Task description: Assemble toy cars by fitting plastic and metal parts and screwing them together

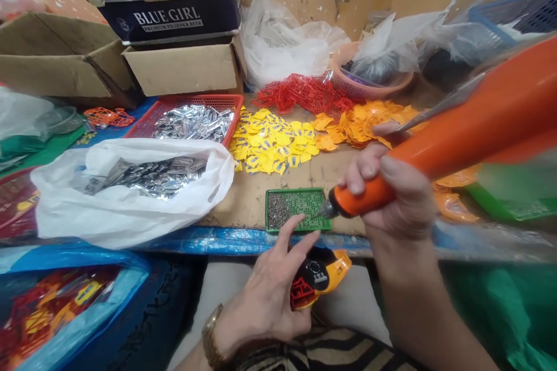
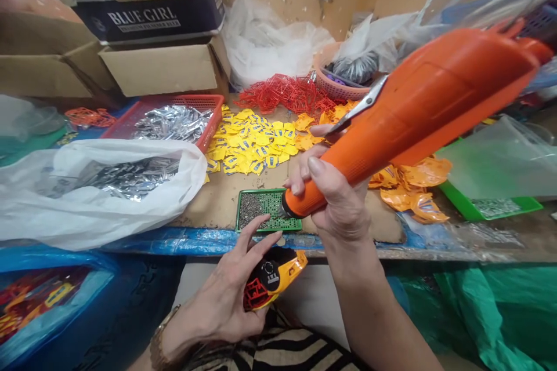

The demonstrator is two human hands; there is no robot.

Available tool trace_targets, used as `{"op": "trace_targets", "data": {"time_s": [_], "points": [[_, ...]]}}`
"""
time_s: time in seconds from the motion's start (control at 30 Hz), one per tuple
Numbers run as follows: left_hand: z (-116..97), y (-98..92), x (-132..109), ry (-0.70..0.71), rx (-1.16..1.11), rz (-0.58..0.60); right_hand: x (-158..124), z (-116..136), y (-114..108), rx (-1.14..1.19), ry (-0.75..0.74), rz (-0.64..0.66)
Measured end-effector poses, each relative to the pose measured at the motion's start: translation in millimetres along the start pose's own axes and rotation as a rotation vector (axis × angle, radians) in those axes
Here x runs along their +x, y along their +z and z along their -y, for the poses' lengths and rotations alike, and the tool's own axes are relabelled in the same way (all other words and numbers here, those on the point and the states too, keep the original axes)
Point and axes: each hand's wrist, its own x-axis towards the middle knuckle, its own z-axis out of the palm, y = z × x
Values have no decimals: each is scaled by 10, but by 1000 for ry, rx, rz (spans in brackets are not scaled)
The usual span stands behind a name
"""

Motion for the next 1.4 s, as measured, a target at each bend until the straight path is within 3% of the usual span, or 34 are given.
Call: {"op": "trace_targets", "data": {"time_s": [0.23, 0.4, 0.47, 0.57, 0.67, 0.77, 1.03, 1.4], "points": [[-64, -14, 97, 122, 81, -13, -39, 40, 42, 12, 4, 0], [72, -9, 137, 136, 131, -37, -44, 15, 44, 38, 3, -10], [160, -15, 119, 120, 52, -70, -33, 24, 41, 41, -27, -29], [285, -41, 32, -12, -483, -78, -18, 58, 33, 51, -66, -18], [357, -71, -63, -172, -1203, 69, -28, 86, 37, 84, -65, -11], [363, -82, -83, -164, -1526, 178, -61, 86, 75, 97, -55, 4], [340, 12, -3, -87, -1606, 103, -85, -18, 194, 102, -47, 15], [348, -12, -42, -125, -1625, 198, -86, -19, 250, 87, -85, 30]]}}
